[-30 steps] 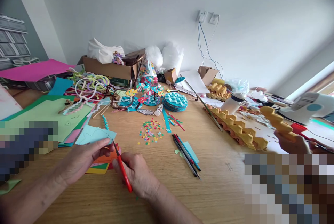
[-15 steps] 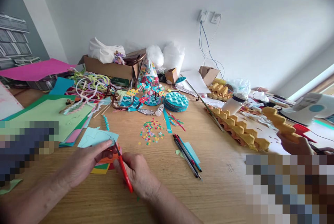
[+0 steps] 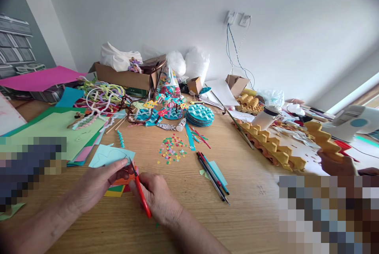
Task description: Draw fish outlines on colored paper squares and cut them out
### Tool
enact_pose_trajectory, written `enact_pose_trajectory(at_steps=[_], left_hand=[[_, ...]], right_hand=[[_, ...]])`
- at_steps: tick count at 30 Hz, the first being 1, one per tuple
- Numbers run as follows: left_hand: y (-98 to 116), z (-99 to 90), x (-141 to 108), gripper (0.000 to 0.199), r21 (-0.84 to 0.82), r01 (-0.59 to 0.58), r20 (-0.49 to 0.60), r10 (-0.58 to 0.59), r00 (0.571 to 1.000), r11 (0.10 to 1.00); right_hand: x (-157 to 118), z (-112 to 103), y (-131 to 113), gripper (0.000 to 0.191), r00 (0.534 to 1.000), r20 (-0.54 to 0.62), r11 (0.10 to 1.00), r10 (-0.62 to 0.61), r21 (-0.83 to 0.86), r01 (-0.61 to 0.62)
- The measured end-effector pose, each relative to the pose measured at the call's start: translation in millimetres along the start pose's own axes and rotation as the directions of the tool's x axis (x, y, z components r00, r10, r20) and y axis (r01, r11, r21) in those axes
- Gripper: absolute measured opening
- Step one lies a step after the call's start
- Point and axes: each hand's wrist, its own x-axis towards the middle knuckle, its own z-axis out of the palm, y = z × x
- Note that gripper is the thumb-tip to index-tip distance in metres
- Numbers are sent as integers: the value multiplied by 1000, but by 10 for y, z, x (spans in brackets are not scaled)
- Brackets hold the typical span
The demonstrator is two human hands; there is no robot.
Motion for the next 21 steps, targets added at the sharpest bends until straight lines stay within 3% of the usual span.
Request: enact_pose_trajectory(at_steps=[21], left_hand=[[-4, -11, -6, 34, 30, -22, 12, 22, 1000, 999]], right_hand=[[-8, -13, -22, 42, 1000, -3, 1000, -15, -18, 15]])
